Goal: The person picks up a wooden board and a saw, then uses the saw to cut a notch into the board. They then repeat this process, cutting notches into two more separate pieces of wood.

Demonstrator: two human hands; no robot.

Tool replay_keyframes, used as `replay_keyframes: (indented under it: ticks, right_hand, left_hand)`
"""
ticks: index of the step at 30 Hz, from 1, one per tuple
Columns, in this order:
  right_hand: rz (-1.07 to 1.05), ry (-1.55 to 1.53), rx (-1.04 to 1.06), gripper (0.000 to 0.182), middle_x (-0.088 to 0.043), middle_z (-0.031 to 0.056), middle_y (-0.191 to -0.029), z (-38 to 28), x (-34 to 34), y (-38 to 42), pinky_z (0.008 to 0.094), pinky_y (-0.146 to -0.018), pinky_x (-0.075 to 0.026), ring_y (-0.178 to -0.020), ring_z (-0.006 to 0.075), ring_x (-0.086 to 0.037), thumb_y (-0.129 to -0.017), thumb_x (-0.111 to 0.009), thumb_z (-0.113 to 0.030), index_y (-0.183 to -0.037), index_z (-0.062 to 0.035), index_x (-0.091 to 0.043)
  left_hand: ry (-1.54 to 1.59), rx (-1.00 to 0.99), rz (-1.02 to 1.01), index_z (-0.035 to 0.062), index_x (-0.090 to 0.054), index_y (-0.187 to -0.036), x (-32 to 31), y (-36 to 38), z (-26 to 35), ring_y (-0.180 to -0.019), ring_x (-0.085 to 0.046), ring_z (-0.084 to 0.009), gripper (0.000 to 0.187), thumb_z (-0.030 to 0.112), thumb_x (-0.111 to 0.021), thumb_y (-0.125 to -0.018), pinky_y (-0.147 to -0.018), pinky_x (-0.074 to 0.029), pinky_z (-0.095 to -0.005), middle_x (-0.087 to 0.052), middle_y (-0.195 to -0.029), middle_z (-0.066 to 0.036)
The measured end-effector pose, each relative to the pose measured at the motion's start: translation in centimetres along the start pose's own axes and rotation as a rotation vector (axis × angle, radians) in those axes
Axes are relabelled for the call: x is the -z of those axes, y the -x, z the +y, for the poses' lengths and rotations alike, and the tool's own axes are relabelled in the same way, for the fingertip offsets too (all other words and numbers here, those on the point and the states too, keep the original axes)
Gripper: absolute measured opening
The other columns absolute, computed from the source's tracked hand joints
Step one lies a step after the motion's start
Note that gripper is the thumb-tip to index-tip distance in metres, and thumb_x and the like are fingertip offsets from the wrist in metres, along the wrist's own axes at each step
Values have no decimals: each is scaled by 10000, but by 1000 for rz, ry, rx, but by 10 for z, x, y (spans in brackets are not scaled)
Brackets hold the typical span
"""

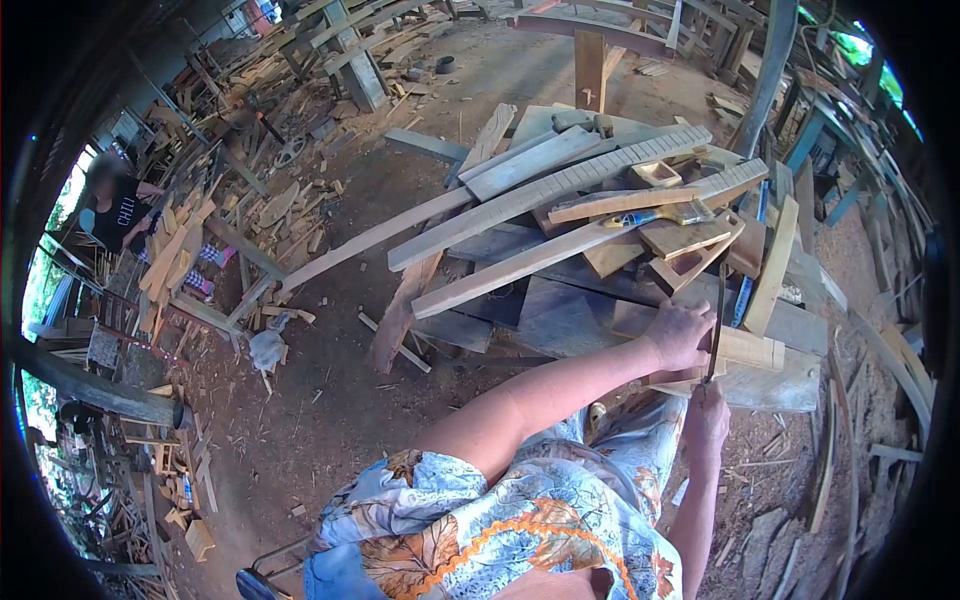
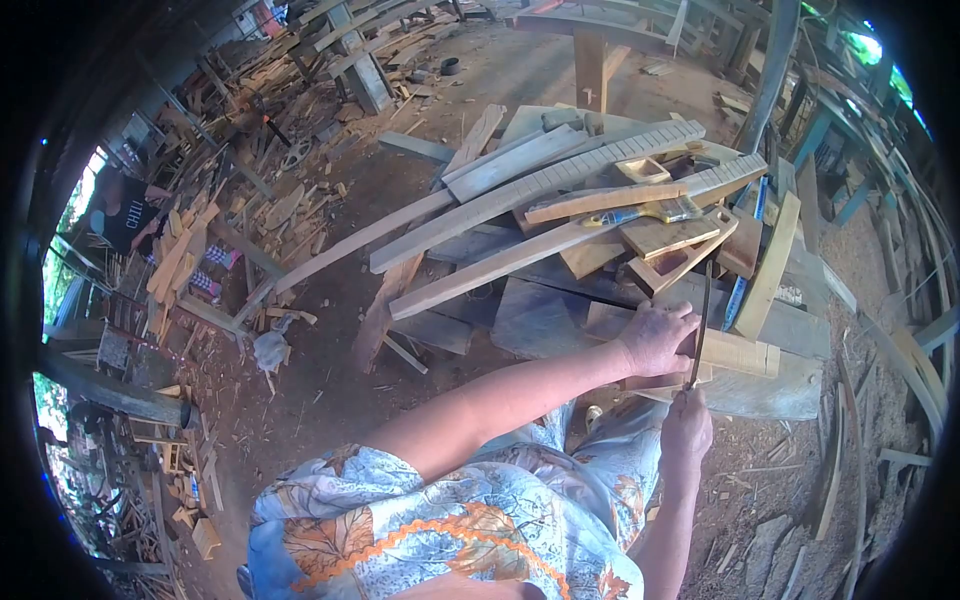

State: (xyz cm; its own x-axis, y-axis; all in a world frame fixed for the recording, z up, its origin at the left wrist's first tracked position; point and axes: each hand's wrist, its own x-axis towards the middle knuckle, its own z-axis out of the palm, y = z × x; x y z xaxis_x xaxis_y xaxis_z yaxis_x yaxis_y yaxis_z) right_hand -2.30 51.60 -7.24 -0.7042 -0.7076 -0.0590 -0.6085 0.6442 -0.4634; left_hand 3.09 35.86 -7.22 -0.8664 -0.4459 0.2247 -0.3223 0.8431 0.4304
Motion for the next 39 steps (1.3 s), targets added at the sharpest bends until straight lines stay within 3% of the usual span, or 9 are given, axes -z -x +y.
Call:
replay_keyframes:
  ticks: [39]
  right_hand:
    - [-18, -14, 41, 275, -608, 281, -849, 9, -2, -4, 525, -752, -413, -866, 466, -571, -940, -428, -244, -957, 14, -520]
  left_hand:
    - [16, -17, 32, 65, -560, -1041, 2, 2, -1, -966, -589, -280, 503, 358, -725, -667, -830, -431, -468, -506, -1072, -88]
